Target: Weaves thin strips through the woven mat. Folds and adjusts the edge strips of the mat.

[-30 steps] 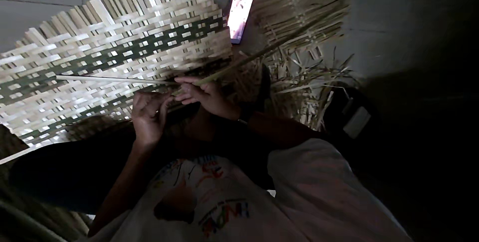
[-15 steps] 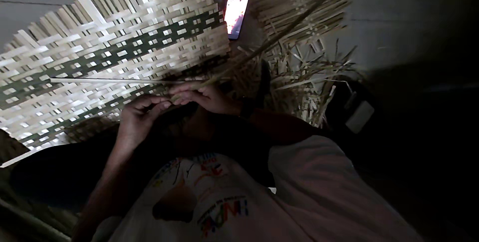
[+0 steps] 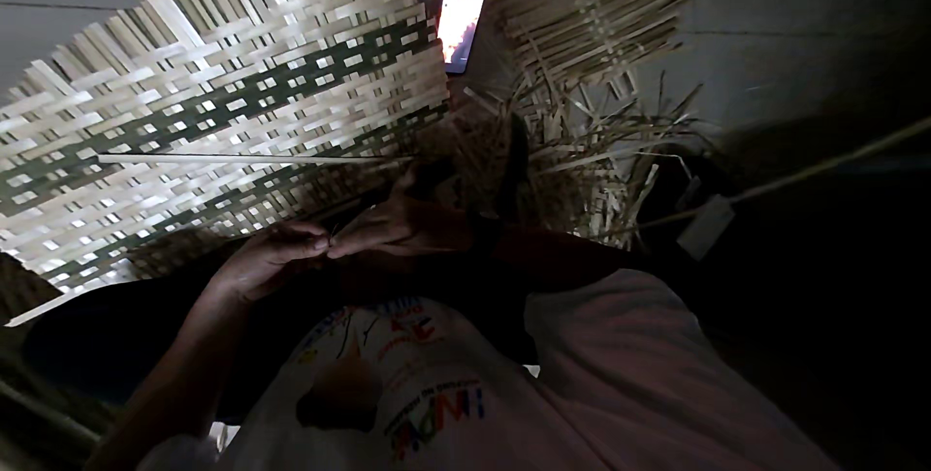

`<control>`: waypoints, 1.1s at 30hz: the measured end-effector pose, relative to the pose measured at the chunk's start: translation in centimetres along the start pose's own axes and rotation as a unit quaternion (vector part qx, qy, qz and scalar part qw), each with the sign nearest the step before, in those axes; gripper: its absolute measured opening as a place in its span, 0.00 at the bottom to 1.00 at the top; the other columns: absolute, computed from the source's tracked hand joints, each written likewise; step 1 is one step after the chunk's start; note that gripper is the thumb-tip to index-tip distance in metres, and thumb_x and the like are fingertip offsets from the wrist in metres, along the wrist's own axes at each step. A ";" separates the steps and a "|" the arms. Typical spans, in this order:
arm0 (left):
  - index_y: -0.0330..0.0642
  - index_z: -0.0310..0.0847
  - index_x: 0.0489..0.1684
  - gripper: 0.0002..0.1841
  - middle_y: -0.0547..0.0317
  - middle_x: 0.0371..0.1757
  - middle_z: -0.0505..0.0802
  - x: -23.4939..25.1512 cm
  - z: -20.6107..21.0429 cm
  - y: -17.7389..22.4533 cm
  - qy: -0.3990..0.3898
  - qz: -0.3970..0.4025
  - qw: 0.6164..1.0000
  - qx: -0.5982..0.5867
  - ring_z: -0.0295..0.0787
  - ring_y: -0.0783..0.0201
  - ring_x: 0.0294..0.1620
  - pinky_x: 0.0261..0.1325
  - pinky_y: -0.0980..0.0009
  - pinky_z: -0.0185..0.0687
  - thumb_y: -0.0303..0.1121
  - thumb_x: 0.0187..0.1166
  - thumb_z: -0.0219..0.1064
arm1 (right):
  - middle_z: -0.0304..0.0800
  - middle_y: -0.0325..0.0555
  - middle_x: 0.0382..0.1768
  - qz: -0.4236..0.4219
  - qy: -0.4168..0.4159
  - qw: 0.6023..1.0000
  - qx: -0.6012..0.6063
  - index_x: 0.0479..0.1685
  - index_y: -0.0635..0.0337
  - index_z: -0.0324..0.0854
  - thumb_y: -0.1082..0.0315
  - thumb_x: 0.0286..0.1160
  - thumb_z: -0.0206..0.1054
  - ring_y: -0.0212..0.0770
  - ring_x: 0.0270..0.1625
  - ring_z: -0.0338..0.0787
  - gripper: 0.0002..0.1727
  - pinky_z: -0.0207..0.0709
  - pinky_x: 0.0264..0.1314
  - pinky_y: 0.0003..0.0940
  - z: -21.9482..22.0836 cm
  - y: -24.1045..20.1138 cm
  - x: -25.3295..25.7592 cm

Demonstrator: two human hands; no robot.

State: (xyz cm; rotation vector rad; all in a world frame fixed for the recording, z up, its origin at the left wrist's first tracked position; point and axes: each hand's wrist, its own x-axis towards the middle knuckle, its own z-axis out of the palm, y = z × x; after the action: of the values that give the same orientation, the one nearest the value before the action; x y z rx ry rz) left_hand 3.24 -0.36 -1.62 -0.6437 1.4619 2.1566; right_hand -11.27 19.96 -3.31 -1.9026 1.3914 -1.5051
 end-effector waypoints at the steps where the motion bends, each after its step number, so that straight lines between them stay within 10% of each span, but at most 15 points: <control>1: 0.52 0.92 0.30 0.13 0.68 0.30 0.95 0.0 -0.1 0.0 -0.008 -0.004 1.000 0.003 0.90 0.75 0.31 0.41 0.78 0.89 0.26 0.75 0.61 | 0.97 0.54 0.52 -0.011 0.002 1.000 -0.014 0.53 0.67 0.92 0.82 0.76 0.66 0.42 0.55 0.96 0.13 0.87 0.65 0.33 0.2 0.1 -0.1; 11: 0.43 0.84 0.46 0.05 0.76 0.34 0.88 -1.3 1.2 0.1 0.186 0.207 0.919 0.278 0.82 0.86 0.33 0.40 0.85 0.81 0.31 0.84 0.63 | 0.96 0.58 0.49 0.082 0.062 0.994 0.040 0.55 0.76 0.88 0.77 0.83 0.62 0.39 0.52 0.96 0.12 0.85 0.63 0.29 0.0 -1.1 0.7; 20: 0.59 0.83 0.42 0.10 0.82 0.35 0.91 1.9 0.0 4.6 0.270 0.384 0.882 0.031 0.89 0.77 0.36 0.49 0.73 0.90 0.29 0.87 0.58 | 0.97 0.53 0.44 0.064 0.088 0.994 0.011 0.54 0.73 0.90 0.75 0.82 0.64 0.36 0.45 0.96 0.12 0.88 0.58 0.31 -0.9 -2.2 1.9; 23: 0.54 0.86 0.49 0.11 0.80 0.39 0.95 4.2 1.8 6.0 0.155 0.391 0.902 0.102 0.92 0.76 0.39 0.51 0.72 0.91 0.26 0.86 0.58 | 0.99 0.44 0.45 0.047 0.040 0.995 -0.078 0.55 0.60 0.93 0.68 0.82 0.67 0.35 0.45 0.97 0.12 0.87 0.61 0.39 -1.2 -3.8 2.2; 27: 0.37 0.70 0.83 0.25 0.60 0.69 0.91 5.0 4.4 8.3 -0.113 0.298 0.884 0.342 0.88 0.73 0.68 0.75 0.73 0.81 0.33 0.88 0.59 | 0.98 0.48 0.45 -0.016 0.010 0.993 -0.121 0.51 0.64 0.94 0.74 0.75 0.70 0.37 0.45 0.96 0.11 0.88 0.53 0.30 -0.3 -4.3 1.6; 33: 0.54 0.93 0.49 0.30 0.73 0.45 0.98 3.8 -0.1 5.8 -0.033 0.293 0.939 0.177 0.94 0.74 0.47 0.56 0.73 0.89 0.64 0.88 0.48 | 0.98 0.49 0.46 0.019 0.103 0.986 -0.132 0.55 0.67 0.91 0.73 0.81 0.65 0.36 0.45 0.97 0.12 0.89 0.54 0.33 -1.5 -3.8 2.0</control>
State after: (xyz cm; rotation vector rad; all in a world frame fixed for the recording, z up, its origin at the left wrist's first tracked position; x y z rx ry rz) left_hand -3.23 -2.01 0.21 0.0070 2.1336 2.1888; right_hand -10.92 20.49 1.17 -1.8962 1.7888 -1.6050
